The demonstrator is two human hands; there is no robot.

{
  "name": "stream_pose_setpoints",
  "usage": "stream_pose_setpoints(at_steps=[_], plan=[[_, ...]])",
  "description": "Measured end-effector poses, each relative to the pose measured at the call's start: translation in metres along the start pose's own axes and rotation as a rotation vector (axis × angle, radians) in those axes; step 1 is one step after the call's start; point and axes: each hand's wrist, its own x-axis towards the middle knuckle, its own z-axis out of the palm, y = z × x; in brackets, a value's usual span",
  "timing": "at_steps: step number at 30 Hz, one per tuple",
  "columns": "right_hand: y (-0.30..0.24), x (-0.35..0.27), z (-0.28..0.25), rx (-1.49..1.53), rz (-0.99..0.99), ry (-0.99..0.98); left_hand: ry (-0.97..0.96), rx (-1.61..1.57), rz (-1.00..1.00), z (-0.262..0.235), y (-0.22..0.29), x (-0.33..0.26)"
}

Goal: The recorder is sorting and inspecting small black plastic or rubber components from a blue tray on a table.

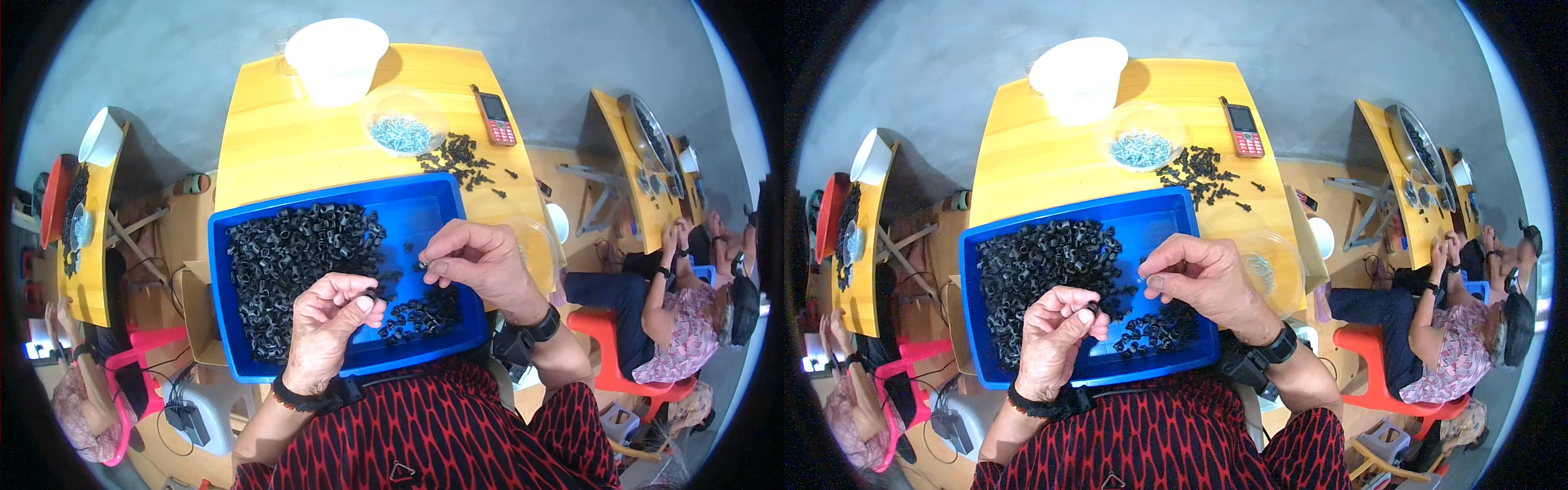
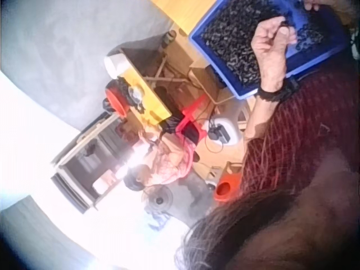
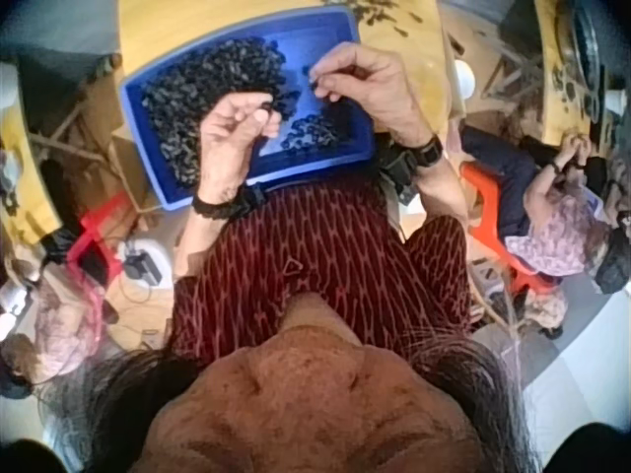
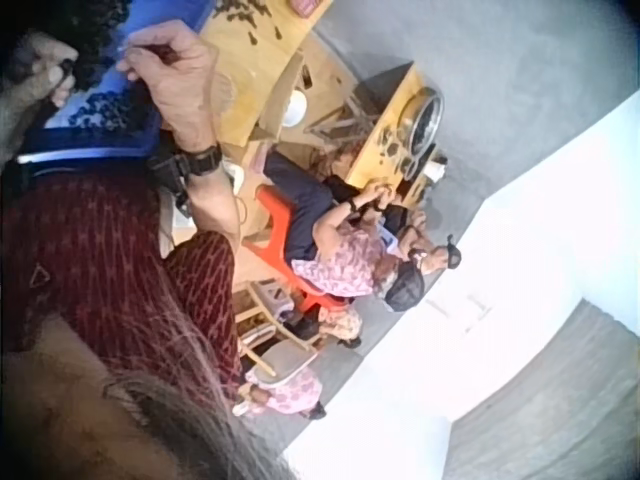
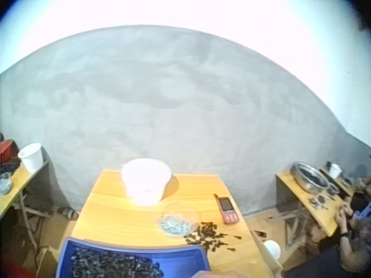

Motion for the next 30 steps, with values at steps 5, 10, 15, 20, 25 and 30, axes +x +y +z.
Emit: stream_pose_setpoints(at_steps=[5,10,15,20,25,30], plan=[[0.004,0.008,0.013,-0.003,-0.022,-0.042,0.009,-0.018,-0.008,0.0,0.001,0.0],[0.007,0.013,0.029,0.021,-0.036,-0.085,0.022,0.003,0.0,-0.001,0.001,-0.001],[0.013,0.014,0.035,-0.062,-0.08,-0.124,0.026,-0.012,-0.007,0.0,0.002,0.0],[0.011,0.015,0.04,-0.227,-0.162,-0.131,0.018,-0.006,0.009,-0.003,0.001,0.0],[0.012,0.016,0.041,-0.326,-0.243,-0.111,0.028,-0.013,0.002,-0.003,0.002,0.001],[0.009,0.018,0.045,-0.396,-0.311,-0.101,0.017,0.008,0.014,-0.005,0.001,0.0]])
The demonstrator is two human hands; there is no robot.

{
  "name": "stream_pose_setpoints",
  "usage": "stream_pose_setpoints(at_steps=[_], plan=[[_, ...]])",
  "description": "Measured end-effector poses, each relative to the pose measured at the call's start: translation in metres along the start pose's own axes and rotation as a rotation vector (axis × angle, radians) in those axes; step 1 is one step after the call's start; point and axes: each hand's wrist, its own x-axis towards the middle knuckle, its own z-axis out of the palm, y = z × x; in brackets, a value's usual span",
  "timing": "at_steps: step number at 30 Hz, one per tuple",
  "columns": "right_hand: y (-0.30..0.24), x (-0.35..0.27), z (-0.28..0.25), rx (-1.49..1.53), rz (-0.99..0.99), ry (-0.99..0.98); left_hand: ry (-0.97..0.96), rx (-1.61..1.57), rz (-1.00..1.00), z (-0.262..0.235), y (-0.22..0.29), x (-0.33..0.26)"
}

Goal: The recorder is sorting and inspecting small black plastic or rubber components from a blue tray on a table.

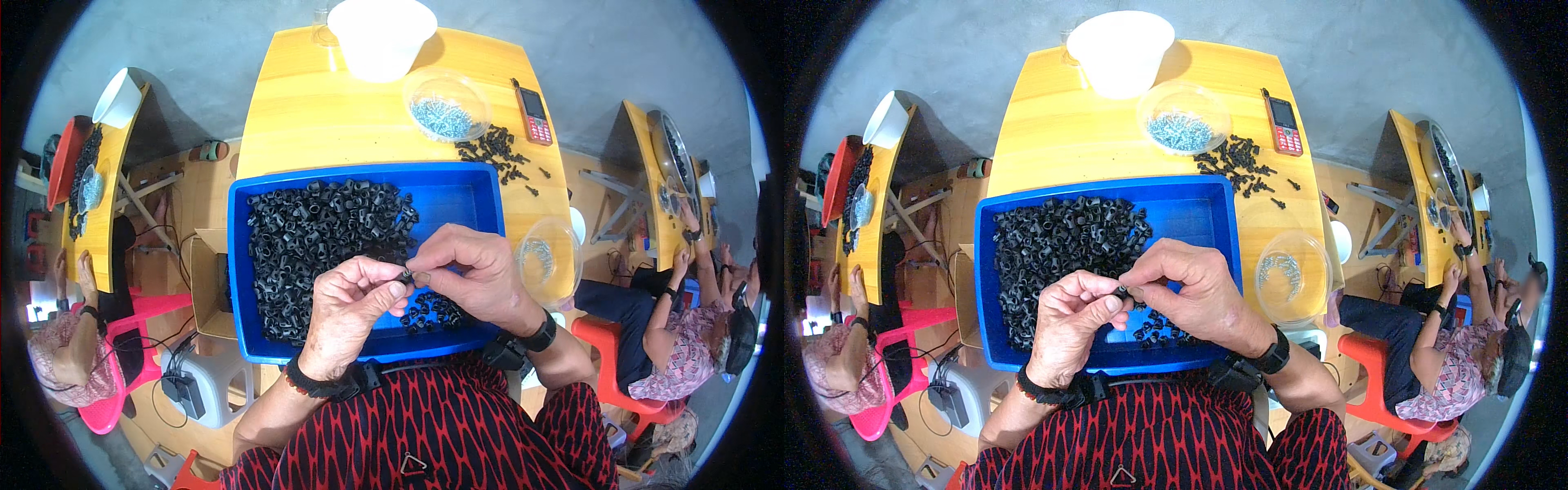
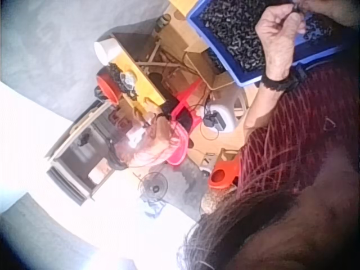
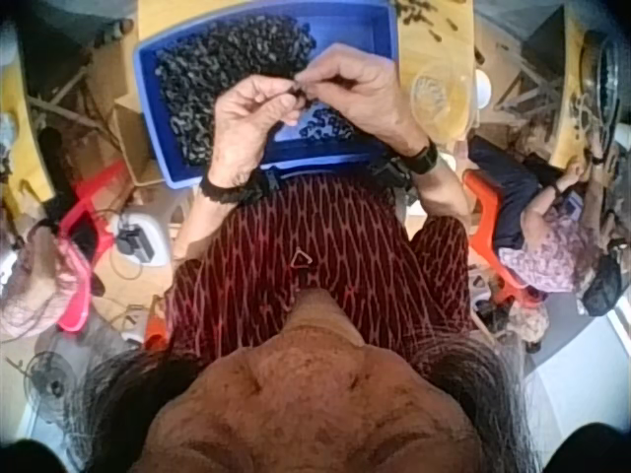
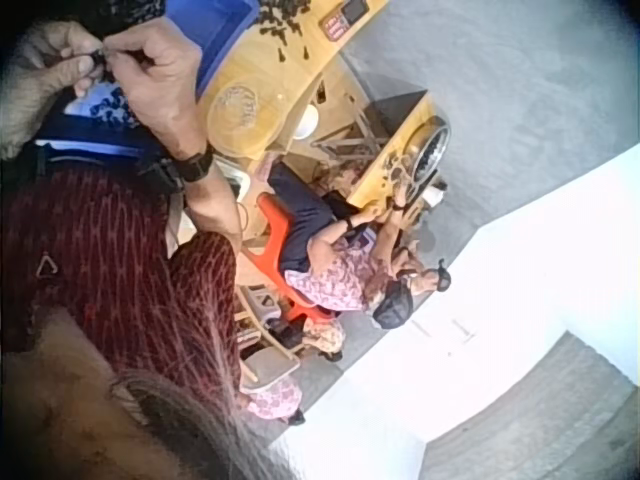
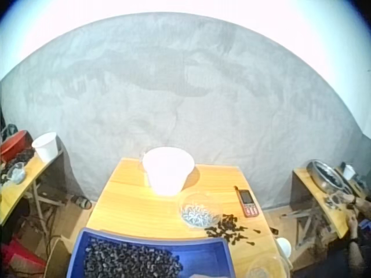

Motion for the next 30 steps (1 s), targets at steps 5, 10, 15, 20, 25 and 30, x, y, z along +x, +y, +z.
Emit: stream_pose_setpoints(at_steps=[5,10,15,20,25,30], plan=[[-0.006,0.0,0.001,0.015,0.04,-0.018,0.009,0.002,0.024,-0.001,-0.001,0.0],[-0.004,-0.001,-0.001,-0.008,0.017,-0.019,0.024,0.058,0.064,-0.001,-0.002,0.001],[-0.006,-0.002,0.001,-0.077,-0.041,-0.031,0.019,0.009,0.042,0.0,-0.001,0.0],[-0.008,-0.004,0.005,-0.122,-0.081,-0.021,0.018,-0.047,-0.005,-0.001,-0.001,0.001],[0.0,-0.007,0.01,-0.038,-0.081,0.004,0.013,-0.11,-0.021,0.001,0.002,0.0],[-0.001,-0.007,0.004,0.091,0.037,-0.023,-0.044,-0.097,0.01,-0.001,0.0,0.001]])
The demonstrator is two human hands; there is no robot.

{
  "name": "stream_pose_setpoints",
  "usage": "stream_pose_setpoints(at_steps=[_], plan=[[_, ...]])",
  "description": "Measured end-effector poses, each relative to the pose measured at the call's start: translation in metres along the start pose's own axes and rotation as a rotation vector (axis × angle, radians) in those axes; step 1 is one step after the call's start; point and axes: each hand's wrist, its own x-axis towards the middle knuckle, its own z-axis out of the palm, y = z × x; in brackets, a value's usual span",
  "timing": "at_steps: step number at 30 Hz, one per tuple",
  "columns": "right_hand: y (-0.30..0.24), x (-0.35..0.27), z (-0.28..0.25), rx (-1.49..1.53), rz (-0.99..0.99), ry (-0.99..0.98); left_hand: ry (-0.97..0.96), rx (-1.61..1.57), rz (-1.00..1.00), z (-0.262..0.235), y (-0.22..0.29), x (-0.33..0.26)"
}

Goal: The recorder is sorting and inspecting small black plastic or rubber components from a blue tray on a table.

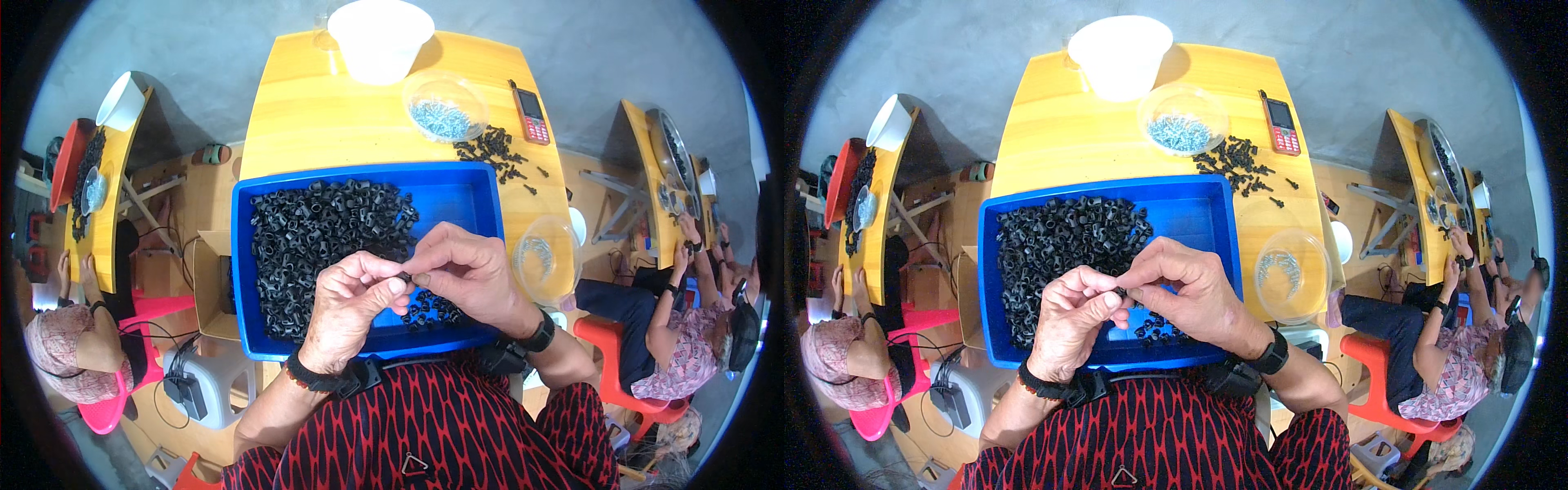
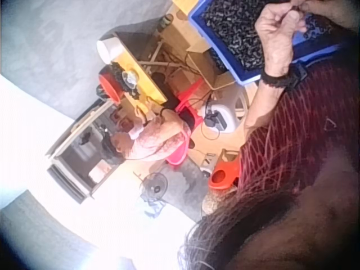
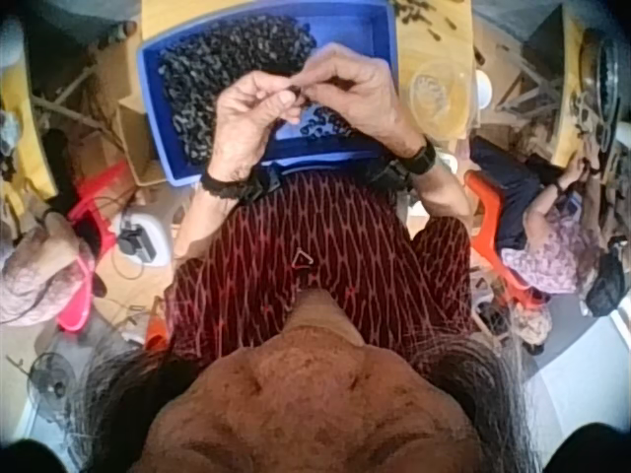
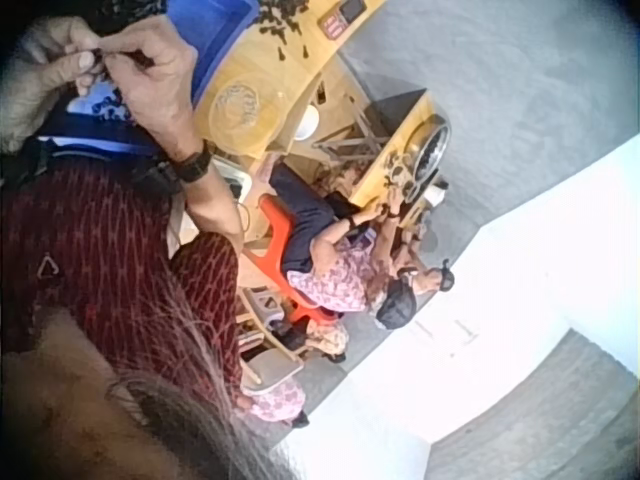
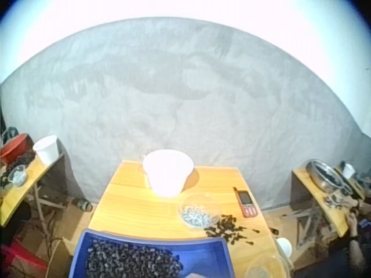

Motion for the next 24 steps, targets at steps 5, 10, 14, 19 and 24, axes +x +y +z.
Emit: stream_pose_setpoints(at_steps=[5,10,14,19,24], plan=[[-0.0027,-0.0023,0.0007,-0.002,0.032,0.026,0.01,0.034,-0.013,0.0012,0.0017,-0.0005],[0.0002,-0.0038,0.003,-0.101,-0.081,0.047,0.018,0.037,-0.017,-0.0006,-0.0003,-0.0002],[0.0016,-0.0052,0.0021,-0.056,-0.048,0.005,0.001,0.032,0.015,-0.0018,-0.0009,-0.0003],[-0.0018,-0.0051,-0.0016,-0.048,-0.029,-0.017,-0.005,0.087,-0.01,0.0002,0.0019,-0.0008],[-0.0025,-0.0058,0.0,-0.085,-0.022,0.008,-0.006,0.105,-0.016,0.0,0.0019,-0.0008]])
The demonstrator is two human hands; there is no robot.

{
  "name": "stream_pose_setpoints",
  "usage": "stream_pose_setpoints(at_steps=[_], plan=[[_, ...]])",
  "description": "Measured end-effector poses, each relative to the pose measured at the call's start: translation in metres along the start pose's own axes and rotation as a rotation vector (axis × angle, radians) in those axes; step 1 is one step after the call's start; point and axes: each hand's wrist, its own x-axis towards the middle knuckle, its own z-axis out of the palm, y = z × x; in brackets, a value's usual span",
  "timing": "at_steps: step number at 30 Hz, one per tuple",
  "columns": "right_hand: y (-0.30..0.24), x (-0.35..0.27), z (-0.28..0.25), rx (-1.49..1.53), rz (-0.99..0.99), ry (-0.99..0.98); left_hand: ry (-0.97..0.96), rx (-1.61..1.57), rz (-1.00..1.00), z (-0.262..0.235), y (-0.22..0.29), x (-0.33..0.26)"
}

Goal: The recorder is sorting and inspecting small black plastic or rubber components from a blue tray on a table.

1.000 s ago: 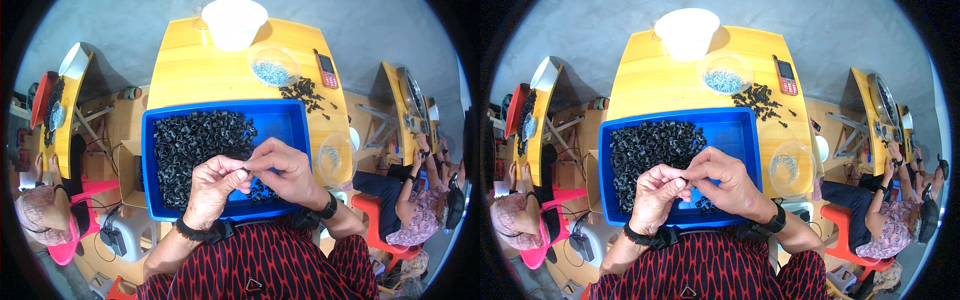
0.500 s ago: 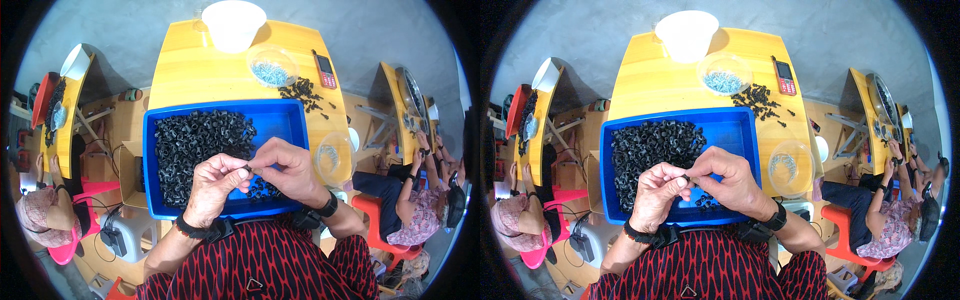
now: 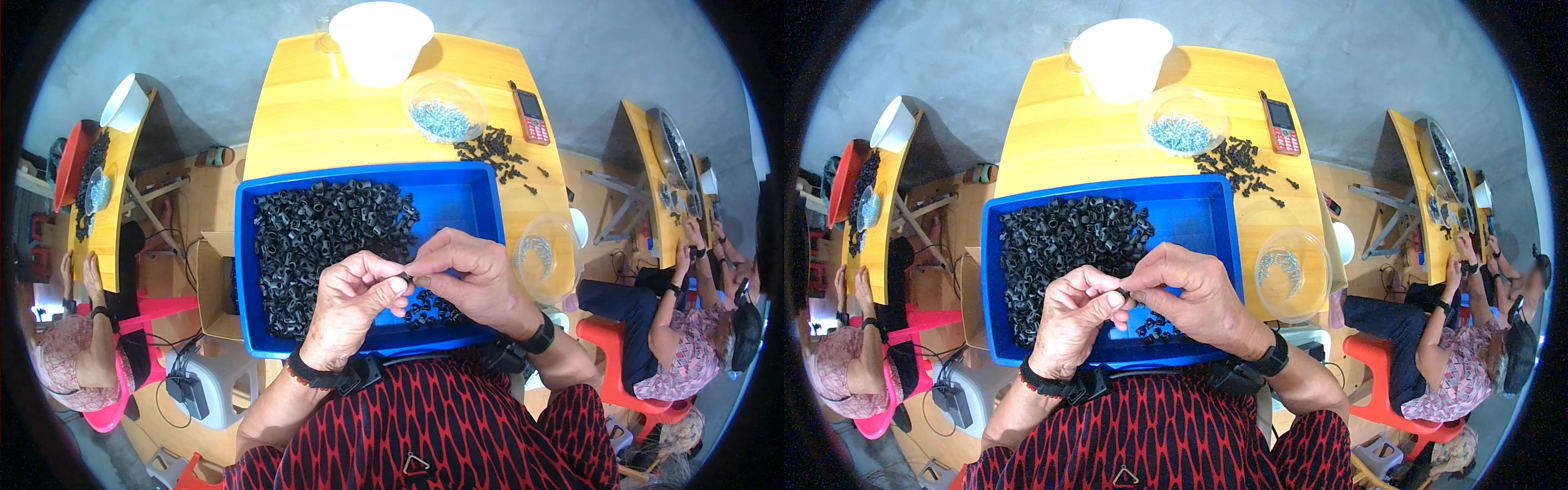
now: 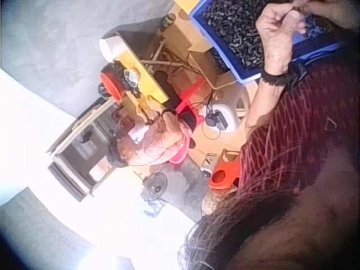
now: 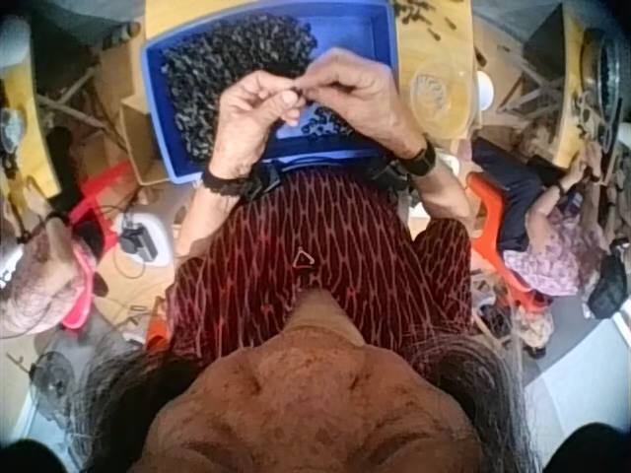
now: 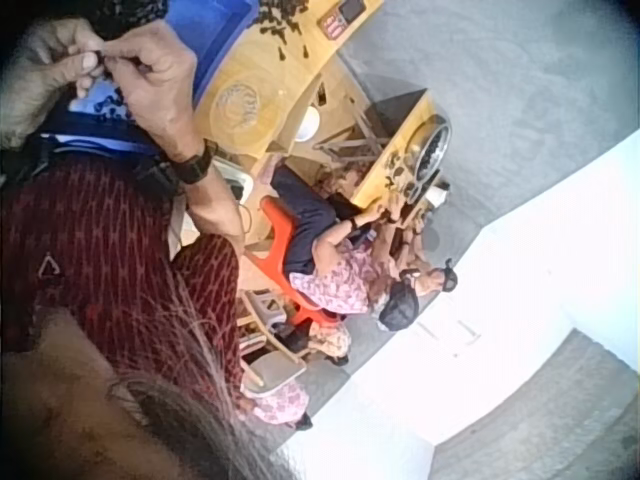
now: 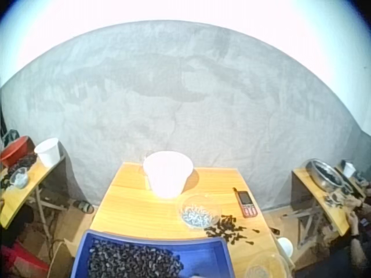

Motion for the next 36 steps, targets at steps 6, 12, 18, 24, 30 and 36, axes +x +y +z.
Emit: stream_pose_setpoints(at_steps=[6,12,18,24,30,36], plan=[[-0.002,-0.002,0.004,0.104,0.084,0.075,-0.007,-0.016,0.024,0.0,-0.001,0.002],[0.003,0.0,0.002,0.007,-0.008,0.023,-0.003,-0.01,0.034,0.001,0.0,0.001],[-0.004,0.003,-0.004,-0.025,0.059,0.072,0.092,-0.141,0.105,-0.002,-0.001,0.001],[0.004,0.01,-0.015,-0.096,0.293,0.153,0.266,-0.241,0.326,-0.008,0.0,-0.001],[0.021,0.01,-0.015,-0.49,0.074,-0.126,0.29,-0.267,0.367,-0.009,0.0,-0.001],[0.029,0.019,-0.007,-0.566,0.098,-0.258,0.261,-0.273,0.329,-0.012,-0.002,0.0]])
